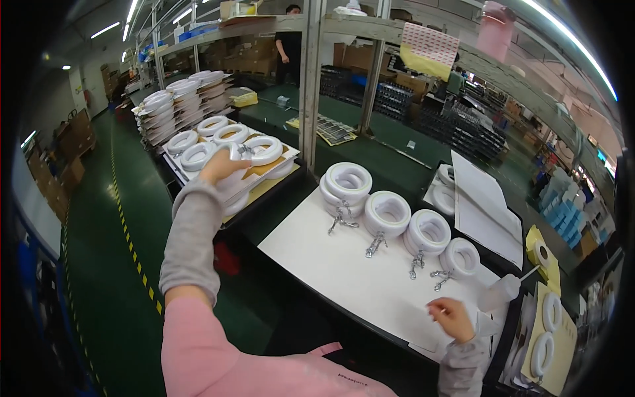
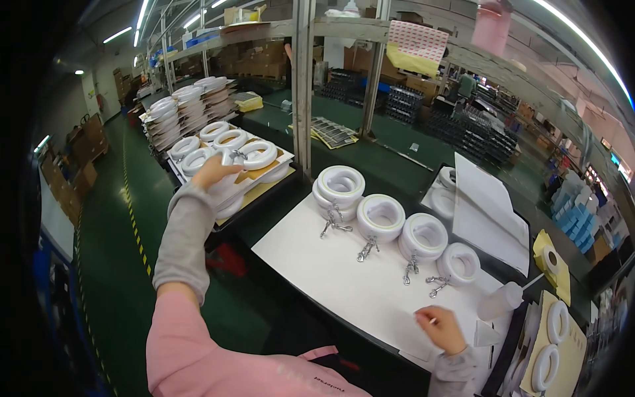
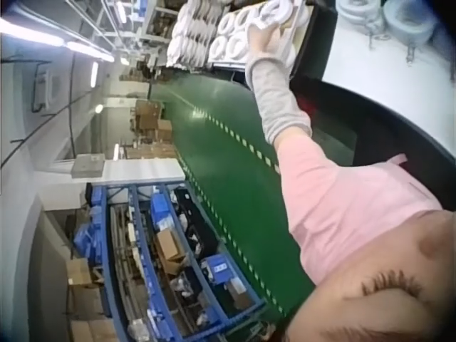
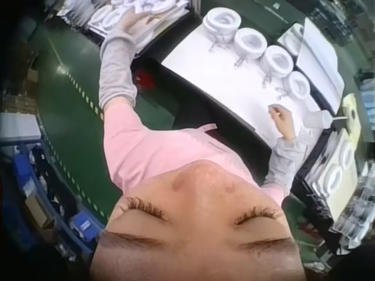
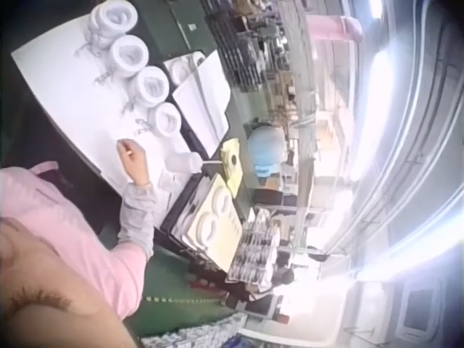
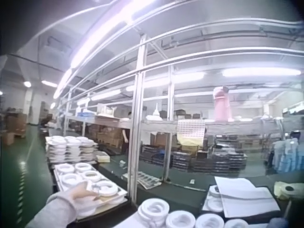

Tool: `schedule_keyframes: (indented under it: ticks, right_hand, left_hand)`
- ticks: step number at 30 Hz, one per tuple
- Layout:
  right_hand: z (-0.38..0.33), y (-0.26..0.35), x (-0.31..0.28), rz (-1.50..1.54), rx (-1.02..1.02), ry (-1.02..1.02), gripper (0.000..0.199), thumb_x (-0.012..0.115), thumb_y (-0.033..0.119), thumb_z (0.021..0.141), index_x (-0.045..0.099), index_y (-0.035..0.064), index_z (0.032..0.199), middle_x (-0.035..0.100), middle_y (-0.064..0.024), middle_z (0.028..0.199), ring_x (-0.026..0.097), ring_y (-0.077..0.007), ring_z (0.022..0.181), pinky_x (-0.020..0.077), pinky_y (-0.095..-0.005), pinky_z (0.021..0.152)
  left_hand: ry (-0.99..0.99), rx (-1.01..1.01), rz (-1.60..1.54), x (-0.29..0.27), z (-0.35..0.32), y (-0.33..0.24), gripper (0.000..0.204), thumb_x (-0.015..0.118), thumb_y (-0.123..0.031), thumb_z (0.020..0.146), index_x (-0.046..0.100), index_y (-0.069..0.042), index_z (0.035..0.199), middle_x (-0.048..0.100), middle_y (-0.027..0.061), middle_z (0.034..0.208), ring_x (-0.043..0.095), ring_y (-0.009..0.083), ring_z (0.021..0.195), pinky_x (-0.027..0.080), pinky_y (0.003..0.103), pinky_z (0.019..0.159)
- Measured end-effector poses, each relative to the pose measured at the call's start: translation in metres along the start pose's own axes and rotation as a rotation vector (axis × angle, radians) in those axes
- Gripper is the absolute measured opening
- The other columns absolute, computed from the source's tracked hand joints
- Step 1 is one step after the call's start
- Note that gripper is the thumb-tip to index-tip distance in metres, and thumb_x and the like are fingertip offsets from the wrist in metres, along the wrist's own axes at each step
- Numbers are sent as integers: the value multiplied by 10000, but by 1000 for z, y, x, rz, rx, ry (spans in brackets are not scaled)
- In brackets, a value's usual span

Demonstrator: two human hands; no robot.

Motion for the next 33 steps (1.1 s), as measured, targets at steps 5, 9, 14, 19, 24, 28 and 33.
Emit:
schedule_keyframes:
  ticks: [5, 9, 14, 19, 24, 28, 33]
  right_hand:
    - [1, 41, 53, 22, -128, 53, 210, 647, 156, 837, 649, 12, 990, 643, -109, 873, 609, -195, 769, 477, -283, 665]
    - [13, 94, 63, 91, -421, -154, 625, 714, 184, 778, 427, -8, 1298, 491, -173, 1262, 474, -290, 1161, 364, -352, 987]
    - [-13, 77, 60, 332, -276, -333, 762, 738, 220, 759, 341, -19, 1364, 448, -183, 1319, 401, -275, 1262, 286, -362, 1057]
    - [-68, -27, 77, 459, 62, -297, 482, 656, 157, 811, 487, 27, 1243, 571, -126, 1157, 479, -299, 1177, 230, -464, 1075]
    - [-112, -28, 71, -342, -112, -210, 412, 645, 46, 718, 569, 105, 1118, 486, -71, 1284, 344, -312, 1325, 146, -603, 1076]
    - [-115, -31, 68, -508, -138, -261, 391, 592, -27, 685, 595, 110, 1052, 442, -66, 1327, 273, -348, 1359, 148, -623, 1068]
    - [-114, -3, 53, 22, -204, -253, 630, 660, 127, 704, 434, 39, 1286, 396, -180, 1356, 311, -383, 1315, 80, -595, 1091]
  left_hand:
    - [202, 187, -921, 73, -104, -118, 472, 661, -304, 847, 530, -1, 1183, 621, 70, 1007, 596, 154, 856, 476, 292, 757]
    - [540, 196, -1159, 196, -194, -168, 427, 697, -238, 819, 537, -54, 1170, 616, 15, 965, 581, 108, 821, 482, 255, 639]
    - [675, 533, -1228, 286, -303, -245, 631, 672, -308, 843, 378, -18, 1321, 504, 74, 1206, 523, 153, 1037, 433, 306, 882]
    - [972, 164, -1186, 345, -350, -242, 521, 577, -282, 911, 386, -21, 1319, 504, 75, 1205, 499, 146, 1072, 401, 299, 925]
    - [1339, -515, -1413, 359, -347, -265, 400, 538, -203, 896, 495, 44, 1208, 617, 132, 1078, 610, 233, 965, 458, 326, 892]
    - [1741, -537, -1414, 352, -373, -281, 457, 507, -187, 866, 448, 72, 1238, 589, 193, 1139, 591, 283, 1036, 431, 386, 951]
    - [1243, -93, -1166, 327, -377, -294, 521, 633, -128, 796, 463, 45, 1257, 577, 127, 1156, 558, 217, 1066, 414, 344, 954]
Point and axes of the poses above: each hand's wrist, its own z-axis towards the middle knuckle, its own x-axis out of the palm, y = z × x, the point moved 8 cm from there along z, towards the middle knuckle
